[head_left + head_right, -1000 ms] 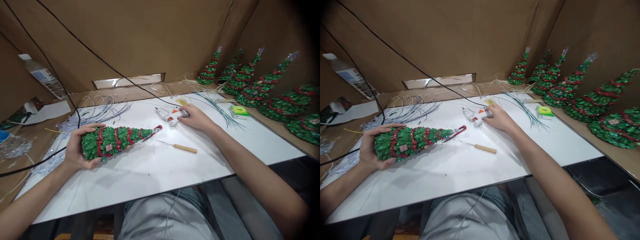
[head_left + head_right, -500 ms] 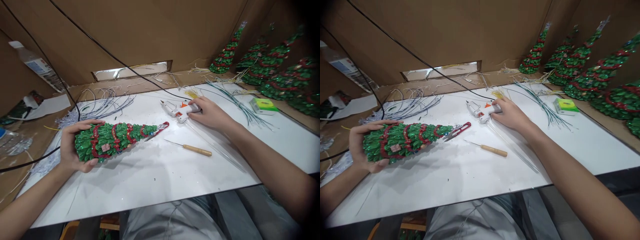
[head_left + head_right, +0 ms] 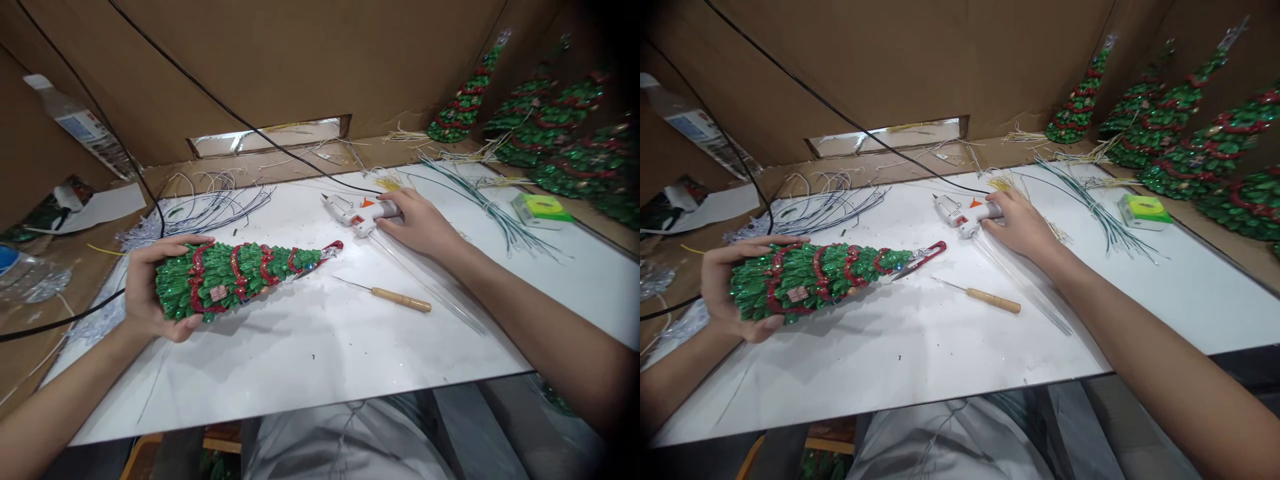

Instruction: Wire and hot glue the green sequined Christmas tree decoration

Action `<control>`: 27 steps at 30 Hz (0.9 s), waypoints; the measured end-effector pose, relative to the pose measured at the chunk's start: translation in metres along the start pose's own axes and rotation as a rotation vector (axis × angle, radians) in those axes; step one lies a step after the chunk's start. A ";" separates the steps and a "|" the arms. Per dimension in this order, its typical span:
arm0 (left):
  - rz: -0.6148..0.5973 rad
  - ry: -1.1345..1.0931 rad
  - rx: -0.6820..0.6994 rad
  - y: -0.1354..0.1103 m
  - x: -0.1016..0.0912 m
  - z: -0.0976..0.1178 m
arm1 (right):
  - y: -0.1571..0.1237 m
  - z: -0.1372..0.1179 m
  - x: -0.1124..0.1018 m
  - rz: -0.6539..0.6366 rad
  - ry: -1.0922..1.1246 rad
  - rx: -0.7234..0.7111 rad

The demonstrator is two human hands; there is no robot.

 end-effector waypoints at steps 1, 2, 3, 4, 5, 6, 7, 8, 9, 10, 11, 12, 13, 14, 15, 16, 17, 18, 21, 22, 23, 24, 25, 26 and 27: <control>0.000 -0.001 -0.005 0.000 0.000 0.000 | 0.000 -0.001 0.001 0.006 -0.001 0.005; 0.000 -0.002 -0.011 0.000 0.000 0.001 | 0.001 -0.001 0.002 0.012 -0.003 0.011; 0.002 -0.004 -0.017 0.000 0.000 0.001 | 0.001 -0.002 0.003 0.018 -0.005 0.016; 0.003 -0.006 -0.022 0.000 0.001 0.002 | 0.001 -0.003 0.003 0.022 -0.008 0.020; 0.003 -0.007 -0.027 0.000 0.001 0.002 | 0.001 -0.003 0.004 0.025 -0.010 0.021; 0.002 -0.009 -0.030 0.000 0.001 0.002 | 0.001 -0.004 0.004 0.027 -0.011 0.020; 0.002 -0.009 -0.032 0.000 0.001 0.002 | 0.001 -0.004 0.004 0.028 -0.009 0.019; 0.004 -0.008 -0.032 0.000 0.001 0.002 | 0.002 -0.004 0.004 0.027 -0.006 0.016; 0.005 -0.006 -0.033 0.000 0.001 0.002 | 0.002 -0.004 0.004 0.028 -0.002 0.014; 0.005 -0.005 -0.033 -0.001 0.001 0.002 | 0.002 -0.003 0.004 0.029 0.001 0.013; 0.003 -0.006 -0.033 -0.001 0.001 0.002 | 0.003 -0.002 0.003 0.032 0.003 0.011; 0.001 -0.008 -0.032 -0.001 0.000 0.001 | 0.003 -0.002 0.003 0.036 0.004 0.010; -0.003 -0.009 -0.030 -0.001 0.000 0.001 | 0.003 -0.001 0.003 0.040 0.006 0.009; -0.007 -0.011 -0.028 -0.001 0.000 0.001 | 0.003 -0.001 0.003 0.045 0.007 0.009; -0.009 -0.011 -0.024 -0.001 0.000 0.001 | 0.004 0.000 0.003 0.049 0.010 0.010; -0.009 -0.010 -0.022 -0.001 0.000 0.002 | 0.004 0.000 0.003 0.052 0.013 0.012; -0.007 -0.007 -0.020 0.000 0.001 0.002 | 0.004 0.000 0.002 0.055 0.016 0.014; -0.006 -0.004 -0.019 0.000 0.001 0.002 | 0.004 0.000 0.002 0.058 0.019 0.014; -0.010 0.004 -0.015 0.002 0.002 0.003 | 0.003 0.000 0.000 0.066 0.026 -0.002; -0.011 0.007 -0.009 0.002 0.002 0.003 | 0.003 -0.001 -0.001 0.069 0.027 -0.004; -0.010 0.009 -0.003 0.003 0.002 0.003 | 0.003 -0.001 -0.002 0.070 0.029 0.001; -0.009 0.013 0.004 0.003 0.002 0.003 | 0.004 -0.001 -0.004 0.072 0.030 0.012; -0.008 0.016 0.011 0.003 0.002 0.003 | 0.004 -0.001 -0.005 0.072 0.029 0.024; -0.005 0.019 0.019 0.003 0.002 0.003 | 0.004 -0.002 -0.007 0.072 0.027 0.035; -0.007 0.022 0.022 0.002 0.002 0.002 | 0.004 -0.002 -0.009 0.073 0.022 0.045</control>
Point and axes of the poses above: each hand's wrist, its own y-axis towards the middle knuckle, its own x-axis out of the palm, z = x × y, the point moved 2 cm from there along y, towards the middle knuckle, and after that the axes turned 3 degrees about -x, right-handed, at the moved point
